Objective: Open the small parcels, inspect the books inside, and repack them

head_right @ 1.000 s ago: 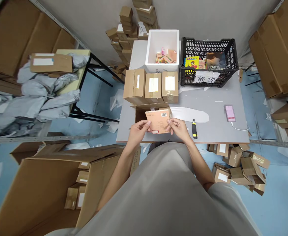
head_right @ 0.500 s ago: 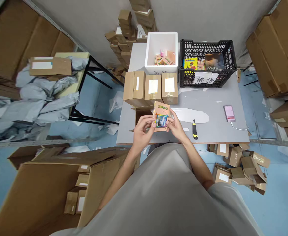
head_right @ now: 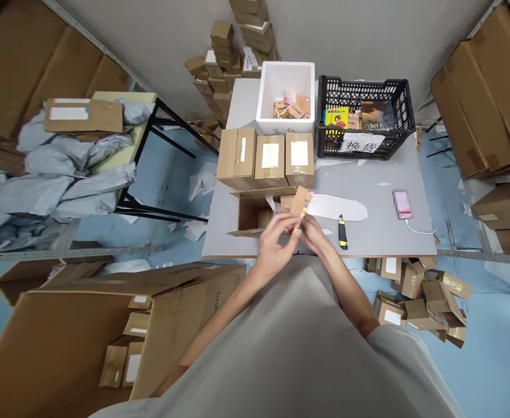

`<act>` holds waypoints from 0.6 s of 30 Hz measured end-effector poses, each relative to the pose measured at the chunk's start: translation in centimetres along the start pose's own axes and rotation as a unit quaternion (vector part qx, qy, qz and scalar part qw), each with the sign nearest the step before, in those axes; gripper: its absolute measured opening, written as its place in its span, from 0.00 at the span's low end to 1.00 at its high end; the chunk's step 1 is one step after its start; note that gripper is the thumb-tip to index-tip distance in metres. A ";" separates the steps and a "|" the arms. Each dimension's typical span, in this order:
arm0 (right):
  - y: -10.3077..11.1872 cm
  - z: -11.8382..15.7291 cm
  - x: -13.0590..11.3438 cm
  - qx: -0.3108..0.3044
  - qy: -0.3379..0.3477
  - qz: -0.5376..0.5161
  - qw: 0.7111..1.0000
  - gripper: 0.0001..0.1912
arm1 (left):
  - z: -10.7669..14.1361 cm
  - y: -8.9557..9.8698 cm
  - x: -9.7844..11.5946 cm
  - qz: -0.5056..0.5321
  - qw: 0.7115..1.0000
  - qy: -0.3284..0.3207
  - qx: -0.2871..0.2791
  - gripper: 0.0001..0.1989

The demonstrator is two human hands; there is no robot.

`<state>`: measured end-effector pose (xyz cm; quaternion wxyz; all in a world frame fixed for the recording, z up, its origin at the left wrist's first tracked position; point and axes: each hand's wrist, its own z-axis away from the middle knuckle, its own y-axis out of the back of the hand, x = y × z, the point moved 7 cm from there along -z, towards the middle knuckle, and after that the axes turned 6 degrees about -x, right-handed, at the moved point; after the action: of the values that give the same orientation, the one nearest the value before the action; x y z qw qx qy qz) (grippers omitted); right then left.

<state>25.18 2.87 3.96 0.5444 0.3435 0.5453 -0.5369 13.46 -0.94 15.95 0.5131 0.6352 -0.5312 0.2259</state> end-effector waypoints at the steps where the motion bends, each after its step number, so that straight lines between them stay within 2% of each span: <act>1: 0.3 -0.2 -0.4 -0.014 0.001 -0.027 1.000 0.31 | 0.0 1.0 -0.9 0.029 0.999 0.029 0.033 0.14; 4: 1.1 -0.3 -1.7 -0.020 0.020 -0.065 0.997 0.33 | 0.4 3.8 -4.8 0.103 0.979 0.120 0.127 0.18; 6: 1.1 0.1 -2.9 -0.006 0.048 -0.027 0.998 0.33 | 0.7 4.8 -7.8 0.141 0.963 0.176 0.149 0.24; 9: -0.7 1.2 -5.0 -0.005 0.097 0.066 0.993 0.29 | 0.7 4.7 -10.9 0.206 0.939 0.233 0.145 0.29; 11: -2.8 2.2 -6.4 -0.017 0.139 0.151 0.979 0.24 | 0.4 3.5 -11.7 0.268 0.919 0.267 0.116 0.26; 14: -6.1 3.7 -7.9 -0.023 0.210 0.312 0.926 0.18 | -0.2 0.9 -11.3 0.353 0.885 0.301 0.042 0.24; 16: -7.7 4.6 -8.5 -0.014 0.252 0.415 0.874 0.16 | -0.4 0.0 -10.7 0.360 0.882 0.304 0.002 0.19; 18: -8.8 5.3 -8.9 0.000 0.293 0.482 0.826 0.16 | -0.3 -0.2 -10.3 0.344 0.888 0.306 -0.015 0.14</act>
<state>19.48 -2.05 15.25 0.5488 0.7038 0.4440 -0.0801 10.28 3.92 7.39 0.5496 0.3039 -0.5369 0.5634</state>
